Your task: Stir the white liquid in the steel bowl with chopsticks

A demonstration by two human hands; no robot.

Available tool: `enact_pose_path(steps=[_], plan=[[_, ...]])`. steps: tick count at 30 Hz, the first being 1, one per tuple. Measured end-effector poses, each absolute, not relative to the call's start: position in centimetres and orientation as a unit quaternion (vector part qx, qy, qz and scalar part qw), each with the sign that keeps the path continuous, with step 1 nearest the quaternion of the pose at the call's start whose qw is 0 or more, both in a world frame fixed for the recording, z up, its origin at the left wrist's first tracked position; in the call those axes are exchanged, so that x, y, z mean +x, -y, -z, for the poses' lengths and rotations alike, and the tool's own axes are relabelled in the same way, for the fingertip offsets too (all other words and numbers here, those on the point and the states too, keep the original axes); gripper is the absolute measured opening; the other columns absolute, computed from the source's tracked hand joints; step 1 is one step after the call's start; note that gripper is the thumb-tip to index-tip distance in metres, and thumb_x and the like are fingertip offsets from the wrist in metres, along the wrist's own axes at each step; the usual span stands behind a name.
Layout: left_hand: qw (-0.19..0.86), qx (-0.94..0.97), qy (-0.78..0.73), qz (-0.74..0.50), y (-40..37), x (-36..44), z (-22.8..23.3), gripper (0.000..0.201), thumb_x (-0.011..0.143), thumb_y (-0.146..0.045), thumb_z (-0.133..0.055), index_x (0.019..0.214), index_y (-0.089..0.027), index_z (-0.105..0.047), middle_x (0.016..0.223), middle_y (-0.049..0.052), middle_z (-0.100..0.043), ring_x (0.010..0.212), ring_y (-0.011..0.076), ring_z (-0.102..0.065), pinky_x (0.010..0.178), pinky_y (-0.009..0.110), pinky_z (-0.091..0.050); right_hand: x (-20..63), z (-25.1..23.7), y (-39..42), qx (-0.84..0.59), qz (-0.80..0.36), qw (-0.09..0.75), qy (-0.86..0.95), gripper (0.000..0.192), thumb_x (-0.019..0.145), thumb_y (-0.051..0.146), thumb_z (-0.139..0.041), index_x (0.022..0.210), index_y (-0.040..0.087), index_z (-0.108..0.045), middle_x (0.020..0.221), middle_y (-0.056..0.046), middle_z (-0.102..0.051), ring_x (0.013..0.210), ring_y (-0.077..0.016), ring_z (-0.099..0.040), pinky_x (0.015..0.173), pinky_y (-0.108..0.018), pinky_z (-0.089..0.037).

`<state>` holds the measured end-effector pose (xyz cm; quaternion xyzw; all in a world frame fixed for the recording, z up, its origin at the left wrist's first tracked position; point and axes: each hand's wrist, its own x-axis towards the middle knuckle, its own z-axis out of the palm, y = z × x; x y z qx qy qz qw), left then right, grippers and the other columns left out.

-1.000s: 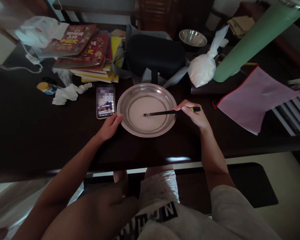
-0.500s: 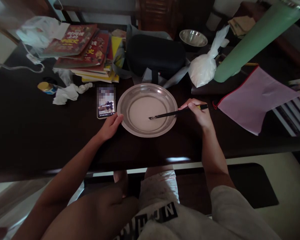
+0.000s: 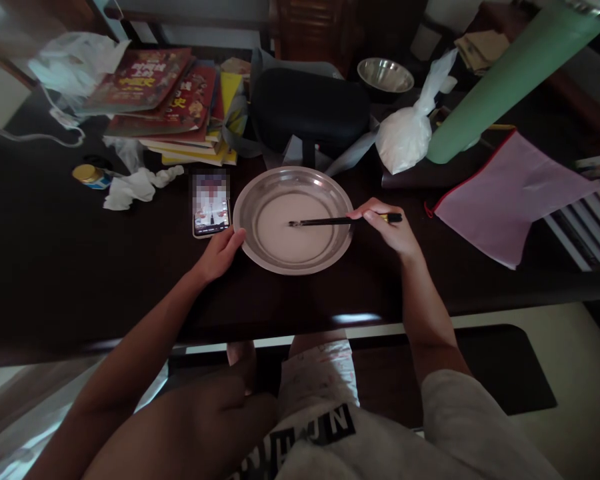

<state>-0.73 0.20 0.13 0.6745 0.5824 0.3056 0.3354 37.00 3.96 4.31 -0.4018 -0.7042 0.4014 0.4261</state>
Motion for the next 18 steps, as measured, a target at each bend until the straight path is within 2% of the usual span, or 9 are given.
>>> enact_pose_path(steps=[3, 5, 9, 13, 18], plan=[[0.344, 0.673, -0.579, -0.306, -0.21, -0.74, -0.08, 0.073, 0.085, -0.086, -0.032, 0.083, -0.019, -0.061, 0.083, 0.007, -0.069, 0.078, 0.0236, -0.060, 0.075, 0.035, -0.053, 37.04, -4.29, -4.00, -0.414, -0.389, 0.458, 0.684, 0.026, 0.092, 0.047, -0.063, 0.085, 0.030, -0.080, 0.086, -0.001, -0.079, 0.088, -0.0181, -0.074, 0.087, -0.036, -0.056], [0.344, 0.673, -0.578, -0.308, -0.24, -0.77, 0.00, 0.073, 0.085, -0.086, -0.032, 0.083, -0.019, -0.062, 0.083, 0.007, -0.070, 0.078, 0.0236, -0.060, 0.075, 0.036, -0.054, 37.01, -4.31, -4.02, -0.410, -0.394, 0.449, 0.689, 0.028, 0.093, 0.048, -0.062, 0.084, 0.029, -0.080, 0.085, -0.001, -0.079, 0.085, -0.0180, -0.074, 0.085, -0.036, -0.056], [0.335, 0.675, -0.583, -0.304, -0.29, -0.85, 0.10, 0.072, 0.085, -0.085, -0.032, 0.080, -0.020, -0.061, 0.080, 0.007, -0.068, 0.077, 0.0233, -0.060, 0.075, 0.036, -0.054, 36.94, -4.36, -4.07, -0.403, -0.399, 0.423, 0.707, 0.027, 0.090, 0.051, -0.065, 0.089, 0.029, -0.081, 0.092, -0.001, -0.080, 0.093, -0.0198, -0.074, 0.092, -0.039, -0.055], [0.346, 0.677, -0.577, -0.298, -0.28, -0.86, 0.08, 0.070, 0.088, -0.082, -0.032, 0.085, -0.018, -0.062, 0.085, 0.009, -0.068, 0.081, 0.0246, -0.061, 0.078, 0.037, -0.054, 37.05, -4.33, -4.07, -0.422, -0.380, 0.455, 0.686, 0.029, 0.092, 0.051, -0.063, 0.085, 0.029, -0.080, 0.086, -0.001, -0.079, 0.087, -0.0191, -0.074, 0.087, -0.038, -0.056], [0.347, 0.671, -0.578, -0.309, -0.26, -0.82, 0.15, 0.069, 0.086, -0.083, -0.033, 0.082, -0.020, -0.061, 0.081, 0.007, -0.068, 0.079, 0.0241, -0.060, 0.075, 0.035, -0.054, 37.02, -4.32, -4.08, -0.396, -0.404, 0.420, 0.710, 0.025, 0.090, 0.050, -0.065, 0.090, 0.030, -0.081, 0.092, -0.001, -0.080, 0.093, -0.0188, -0.074, 0.092, -0.038, -0.055]])
